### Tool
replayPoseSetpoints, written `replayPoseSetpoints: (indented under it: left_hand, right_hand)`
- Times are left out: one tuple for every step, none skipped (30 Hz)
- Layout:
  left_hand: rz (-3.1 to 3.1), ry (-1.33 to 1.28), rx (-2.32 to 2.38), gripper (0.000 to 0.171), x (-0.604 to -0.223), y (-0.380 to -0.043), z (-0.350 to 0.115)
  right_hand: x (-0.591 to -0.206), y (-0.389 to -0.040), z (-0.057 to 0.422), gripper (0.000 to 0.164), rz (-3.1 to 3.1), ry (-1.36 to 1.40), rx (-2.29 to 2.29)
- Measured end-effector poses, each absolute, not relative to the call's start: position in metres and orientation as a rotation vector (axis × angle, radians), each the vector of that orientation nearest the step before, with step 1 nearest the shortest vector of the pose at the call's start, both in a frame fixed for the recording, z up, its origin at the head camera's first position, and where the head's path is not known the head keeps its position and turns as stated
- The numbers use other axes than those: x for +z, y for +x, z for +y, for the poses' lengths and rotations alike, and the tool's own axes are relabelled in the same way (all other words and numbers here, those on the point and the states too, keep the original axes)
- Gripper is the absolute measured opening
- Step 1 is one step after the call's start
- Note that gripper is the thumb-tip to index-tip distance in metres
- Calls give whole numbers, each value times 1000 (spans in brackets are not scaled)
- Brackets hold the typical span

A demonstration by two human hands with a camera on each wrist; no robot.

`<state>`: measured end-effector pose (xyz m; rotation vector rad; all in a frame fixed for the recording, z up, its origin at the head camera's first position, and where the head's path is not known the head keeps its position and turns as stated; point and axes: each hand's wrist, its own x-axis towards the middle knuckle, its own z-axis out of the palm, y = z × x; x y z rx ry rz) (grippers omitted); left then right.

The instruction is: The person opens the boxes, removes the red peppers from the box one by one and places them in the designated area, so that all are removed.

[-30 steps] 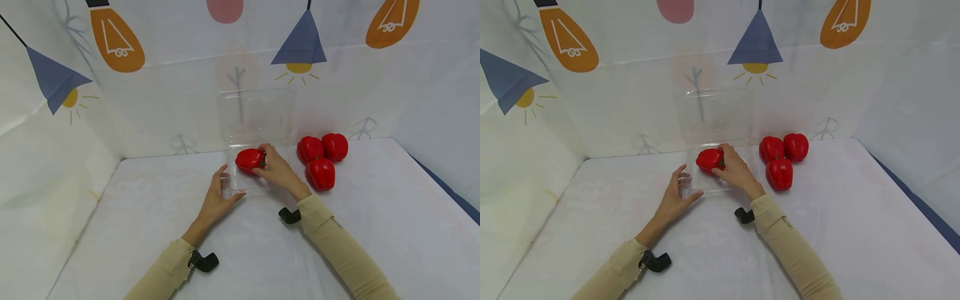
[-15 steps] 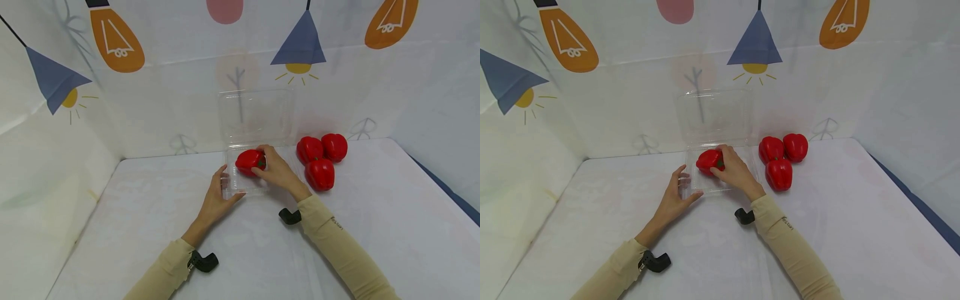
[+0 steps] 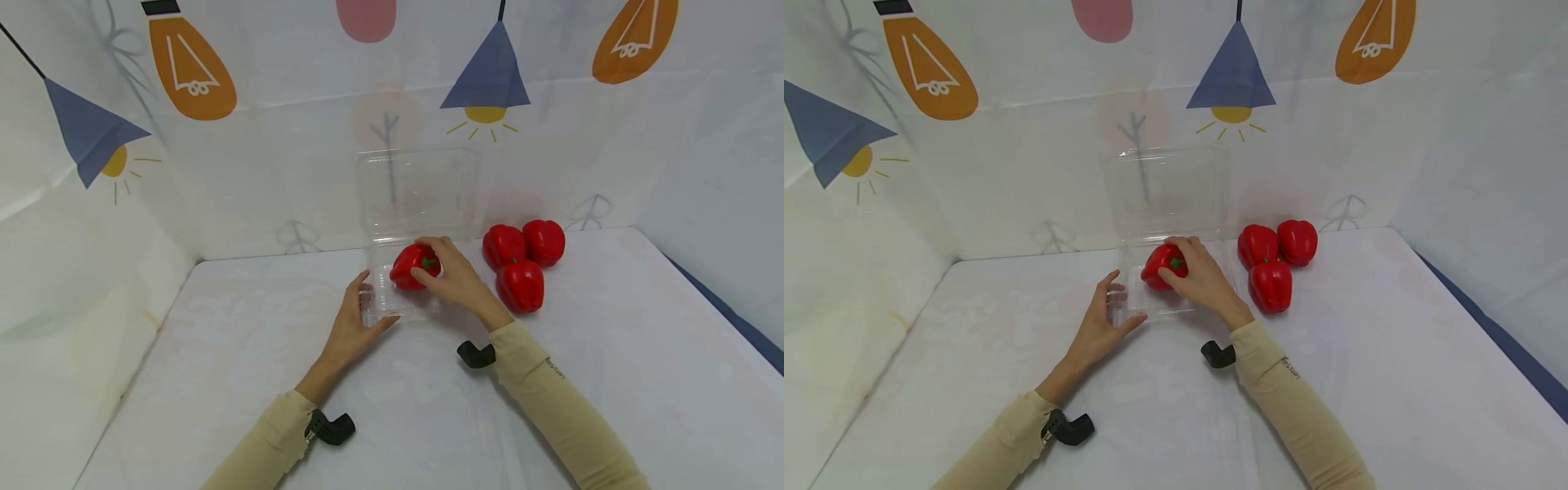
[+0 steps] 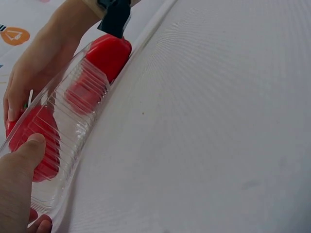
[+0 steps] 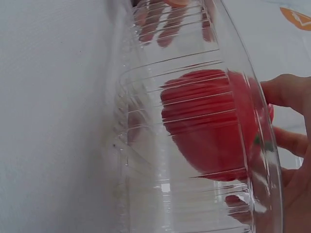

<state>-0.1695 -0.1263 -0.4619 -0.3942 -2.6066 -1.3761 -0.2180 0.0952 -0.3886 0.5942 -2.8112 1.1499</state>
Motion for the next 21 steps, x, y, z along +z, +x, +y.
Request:
replayPoseSetpoints:
  left_hand:
    - [-2606, -398, -1374, 93, -462, -170, -126]
    - [-2603, -403, -1374, 94, -462, -170, -127]
    - [-2603, -403, -1375, 94, -462, -170, -127]
    - [-2599, -405, -1379, 94, -462, -170, -127]
    - [-2597, -407, -1382, 94, -462, -169, -127]
    - [-2597, -400, -1390, 94, -461, -169, -127]
    - [-2597, -399, -1395, 94, -461, -169, -127]
    - [-2595, -397, -1401, 95, -461, -168, -127]
    - [-2594, -394, -1407, 95, -461, -168, -127]
    - [-2593, -395, -1411, 95, -461, -168, -127]
    - [-2594, -396, -1410, 95, -461, -167, -127]
    - [-2595, -395, -1412, 95, -461, -167, -127]
    - [-2595, -398, -1411, 95, -461, -167, -127]
    - [-2593, -403, -1411, 95, -461, -167, -127]
    - [-2593, -404, -1410, 95, -462, -167, -127]
    - [-2592, -405, -1407, 95, -462, -168, -127]
    - [-2590, -408, -1405, 94, -462, -168, -127]
    - [-2586, -411, -1405, 94, -462, -168, -127]
    - [-2581, -414, -1406, 93, -462, -168, -127]
    - [-2577, -417, -1406, 93, -462, -168, -127]
    - [-2576, -416, -1407, 93, -462, -168, -127]
  right_hand:
    - [-388, -218, 96, 62, -2813, 590, 1148]
    - [-388, -217, 97, 61, -2813, 592, 1148]
    - [-387, -217, 98, 62, -2809, 593, 1155]
    - [-387, -217, 99, 61, -2806, 594, 1158]
    - [-387, -217, 99, 61, -2801, 597, 1165]
    - [-386, -217, 100, 60, -2796, 601, 1170]
    - [-386, -216, 101, 59, -2792, 603, 1172]
    - [-386, -216, 101, 59, -2790, 604, 1179]
    - [-386, -216, 101, 60, -2788, 600, 1188]
    - [-386, -215, 102, 60, -2787, 596, 1199]
    - [-385, -214, 102, 60, -2787, 592, 1208]
    - [-385, -214, 102, 61, -2787, 584, 1219]
    - [-384, -213, 103, 62, -2785, 576, 1236]
    - [-383, -212, 103, 63, -2783, 572, 1254]
    - [-382, -212, 104, 62, -2782, 565, 1267]
    - [-381, -211, 105, 62, -2779, 563, 1280]
    - [-380, -211, 105, 61, -2780, 563, 1284]
    - [-379, -211, 106, 60, -2779, 564, 1290]
    - [-378, -211, 107, 60, -2780, 569, 1293]
    - [-377, -211, 107, 59, -2783, 570, 1289]
    - [-376, -210, 108, 59, -2782, 571, 1292]
